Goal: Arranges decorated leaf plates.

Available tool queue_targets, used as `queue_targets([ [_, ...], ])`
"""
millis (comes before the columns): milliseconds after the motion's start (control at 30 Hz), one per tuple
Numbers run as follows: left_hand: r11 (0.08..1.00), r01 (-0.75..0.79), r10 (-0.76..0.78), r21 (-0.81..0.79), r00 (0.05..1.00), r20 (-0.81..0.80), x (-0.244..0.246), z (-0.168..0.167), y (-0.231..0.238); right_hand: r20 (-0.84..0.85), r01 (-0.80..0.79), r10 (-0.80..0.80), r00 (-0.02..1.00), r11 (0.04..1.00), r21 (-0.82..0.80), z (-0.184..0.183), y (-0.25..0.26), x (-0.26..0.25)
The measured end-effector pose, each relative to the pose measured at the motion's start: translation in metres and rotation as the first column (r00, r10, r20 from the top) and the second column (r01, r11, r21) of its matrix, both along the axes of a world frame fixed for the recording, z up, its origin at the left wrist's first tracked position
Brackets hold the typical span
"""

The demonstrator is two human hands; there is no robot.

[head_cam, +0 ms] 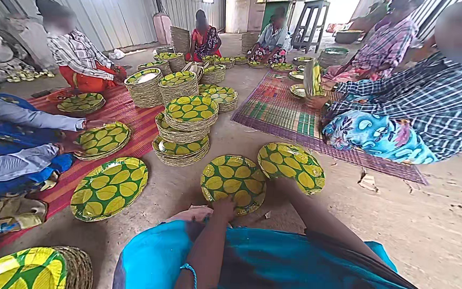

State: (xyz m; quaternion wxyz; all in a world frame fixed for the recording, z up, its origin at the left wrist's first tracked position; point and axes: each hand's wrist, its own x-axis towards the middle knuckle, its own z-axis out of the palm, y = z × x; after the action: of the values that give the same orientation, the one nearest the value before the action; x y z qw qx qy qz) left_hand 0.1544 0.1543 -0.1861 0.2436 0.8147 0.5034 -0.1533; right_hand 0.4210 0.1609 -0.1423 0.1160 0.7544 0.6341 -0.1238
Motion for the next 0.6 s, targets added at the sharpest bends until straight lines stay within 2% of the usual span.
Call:
queue_targets([
  [100,0.96,0.072,-0.101,0.271,0.99,0.095,0.002,-0.001,-0.008,-0.097,-0.223,0.225,0.97,0.974,0.031,-0.002,0.005,-0.015],
  [167,0.891,0.099,-0.173,0.442,0.976,0.13,0.004,0.003,-0.009,-0.144,-0.449,0.446,0.883,0.894,0.013,-0.003,0.005,-0.02],
  [233,0.909,0.077,-0.141,0.409,0.982,0.128,0.005,0.012,-0.011,-0.131,-0.559,0.553,0.823,0.829,-0.007,-0.009,0.009,-0.022],
  [300,0.969,0.06,-0.079,0.238,0.994,0.073,0.005,0.014,-0.009,-0.113,-0.435,0.435,0.893,0.9,0.029,-0.017,0.01,-0.02],
  [400,0.993,0.001,0.0,0.115,1.0,-0.01,0.0,-0.001,-0.001,-0.064,-0.075,0.074,0.995,0.997,-0.024,-0.02,0.006,-0.01],
  [500,0.991,-0.065,0.068,0.119,0.997,-0.019,-0.006,-0.004,0.005,0.047,0.145,-0.141,0.989,0.985,-0.095,-0.018,-0.002,0.005],
  [600,0.994,-0.094,0.095,0.06,0.996,-0.006,-0.005,-0.001,0.0,0.039,0.196,-0.194,0.98,0.978,-0.064,-0.005,-0.002,0.002],
])
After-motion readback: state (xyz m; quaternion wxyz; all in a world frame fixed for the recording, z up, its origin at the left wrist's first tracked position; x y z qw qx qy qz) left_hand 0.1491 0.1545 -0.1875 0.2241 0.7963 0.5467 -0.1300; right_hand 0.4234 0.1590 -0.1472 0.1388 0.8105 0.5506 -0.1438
